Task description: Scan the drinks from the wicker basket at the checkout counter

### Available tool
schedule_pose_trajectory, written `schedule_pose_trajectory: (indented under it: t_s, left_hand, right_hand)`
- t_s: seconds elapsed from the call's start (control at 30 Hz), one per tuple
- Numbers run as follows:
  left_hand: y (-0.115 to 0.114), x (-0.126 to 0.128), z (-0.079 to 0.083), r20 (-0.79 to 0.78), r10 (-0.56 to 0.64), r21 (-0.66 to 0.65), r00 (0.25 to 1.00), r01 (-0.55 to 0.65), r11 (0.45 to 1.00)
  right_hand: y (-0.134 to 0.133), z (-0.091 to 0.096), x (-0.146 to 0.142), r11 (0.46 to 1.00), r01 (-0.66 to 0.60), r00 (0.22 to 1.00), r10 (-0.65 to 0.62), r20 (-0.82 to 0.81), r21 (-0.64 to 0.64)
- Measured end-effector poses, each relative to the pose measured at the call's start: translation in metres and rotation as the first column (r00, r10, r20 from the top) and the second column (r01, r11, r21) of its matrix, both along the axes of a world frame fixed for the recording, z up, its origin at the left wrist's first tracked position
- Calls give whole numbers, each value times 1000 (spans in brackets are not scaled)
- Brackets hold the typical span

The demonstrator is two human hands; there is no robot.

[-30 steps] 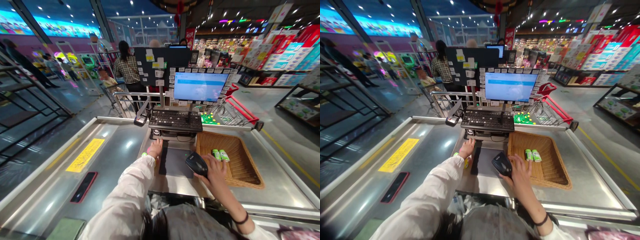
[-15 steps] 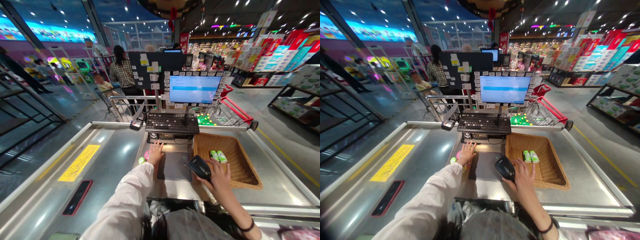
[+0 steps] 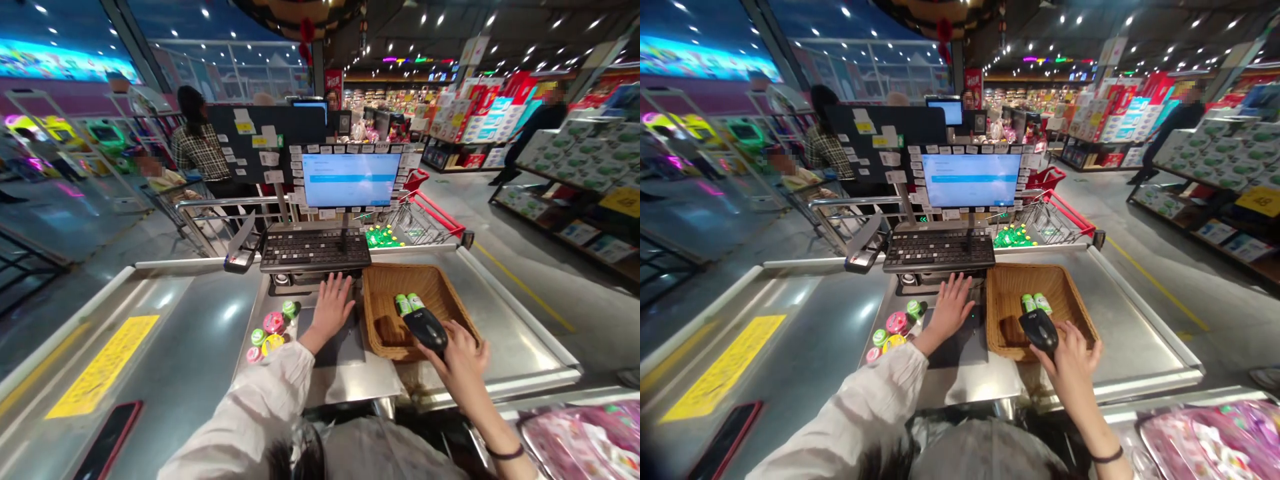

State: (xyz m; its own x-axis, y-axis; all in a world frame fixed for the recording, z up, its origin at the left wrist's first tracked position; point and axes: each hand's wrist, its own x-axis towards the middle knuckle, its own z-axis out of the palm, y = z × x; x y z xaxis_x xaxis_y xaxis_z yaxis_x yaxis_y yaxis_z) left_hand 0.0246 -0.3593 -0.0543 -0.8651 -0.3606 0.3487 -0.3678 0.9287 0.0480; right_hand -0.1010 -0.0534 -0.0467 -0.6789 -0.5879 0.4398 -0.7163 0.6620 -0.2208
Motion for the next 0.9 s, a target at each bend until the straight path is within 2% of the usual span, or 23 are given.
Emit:
schedule_pose_trajectory:
  t_s: [0.1, 0.2, 0.3, 0.4, 0.53, 0.67, 0.8, 0.9]
  left_hand:
    - [31, -50, 2, 23, -193, 73, 981, 191, 979]
    - [60, -107, -16, 175, -377, 193, 909, 344, 919]
    - [85, -158, -41, 355, -442, 315, 824, 340, 886]
    - [100, -194, -59, 424, -382, 342, 821, 245, 907]
    - [102, -216, -72, 457, -273, 339, 846, 117, 933]
    - [96, -223, -73, 461, -232, 336, 856, 74, 939]
    - [96, -228, -62, 477, -221, 340, 851, 53, 939]
    - [98, -223, -47, 456, -253, 349, 854, 90, 933]
  right_hand:
    - [12, -1, -9, 997, 82, 996, -81, 29, -13]
    - [19, 0, -14, 990, 140, 989, -138, 48, -36]
    - [25, 4, -17, 984, 171, 985, -169, 41, -49]
    - [33, 5, -21, 979, 199, 980, -199, 13, -52]
    - [46, 1, -31, 972, 229, 972, -231, -33, -49]
    - [59, -5, -41, 969, 245, 969, -245, -40, -24]
    - [65, -9, -48, 965, 262, 965, -262, -11, -24]
    - [67, -9, -54, 966, 253, 967, -253, 1, -52]
